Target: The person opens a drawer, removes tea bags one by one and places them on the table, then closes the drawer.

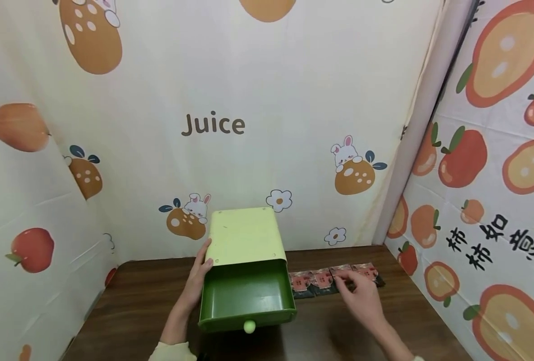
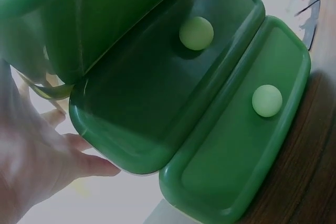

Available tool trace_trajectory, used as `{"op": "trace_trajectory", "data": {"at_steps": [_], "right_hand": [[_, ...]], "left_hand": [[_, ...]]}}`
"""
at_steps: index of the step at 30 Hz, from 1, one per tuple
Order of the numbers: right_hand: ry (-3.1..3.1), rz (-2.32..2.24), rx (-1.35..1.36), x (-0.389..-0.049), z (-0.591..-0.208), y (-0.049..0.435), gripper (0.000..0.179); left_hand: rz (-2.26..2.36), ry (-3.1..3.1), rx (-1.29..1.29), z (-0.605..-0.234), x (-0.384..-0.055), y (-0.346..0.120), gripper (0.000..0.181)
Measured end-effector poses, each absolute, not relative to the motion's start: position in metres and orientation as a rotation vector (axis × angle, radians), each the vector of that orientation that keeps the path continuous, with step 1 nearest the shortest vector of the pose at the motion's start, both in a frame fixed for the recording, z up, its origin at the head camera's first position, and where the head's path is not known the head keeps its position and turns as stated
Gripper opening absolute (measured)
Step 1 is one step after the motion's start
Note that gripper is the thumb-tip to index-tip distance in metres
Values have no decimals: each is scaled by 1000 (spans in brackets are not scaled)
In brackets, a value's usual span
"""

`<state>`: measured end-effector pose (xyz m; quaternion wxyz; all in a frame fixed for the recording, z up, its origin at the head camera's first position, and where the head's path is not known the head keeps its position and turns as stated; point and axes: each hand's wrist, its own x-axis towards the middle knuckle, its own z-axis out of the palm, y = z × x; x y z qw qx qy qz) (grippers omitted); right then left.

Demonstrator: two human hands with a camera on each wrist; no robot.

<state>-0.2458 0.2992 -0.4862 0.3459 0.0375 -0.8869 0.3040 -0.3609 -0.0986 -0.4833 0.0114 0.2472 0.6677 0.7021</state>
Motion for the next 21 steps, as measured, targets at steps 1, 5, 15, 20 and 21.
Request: {"op": "trace_trajectory", "data": {"at_steps": [1,5,15,20,21], "right_hand": [[-2269,826,131,-239,-480,284,20],[-2185,864,292,-208,-462,225,31],[-2361,629,399,-188,-475,135,30],[-2441,576,374,-196,-487,116,41],[-2431,570,369,-198,-489,114,44]], "left_hand": [[2192,2086,766,-484,-361,-99,55],[2203,2107,762,-485,-360,-98,57],[2235,2171,775,-475,-361,-90,38],[2246,2141,755,-477,-358,-96,37],[2246,2147,752,-478,-357,-97,37]]}}
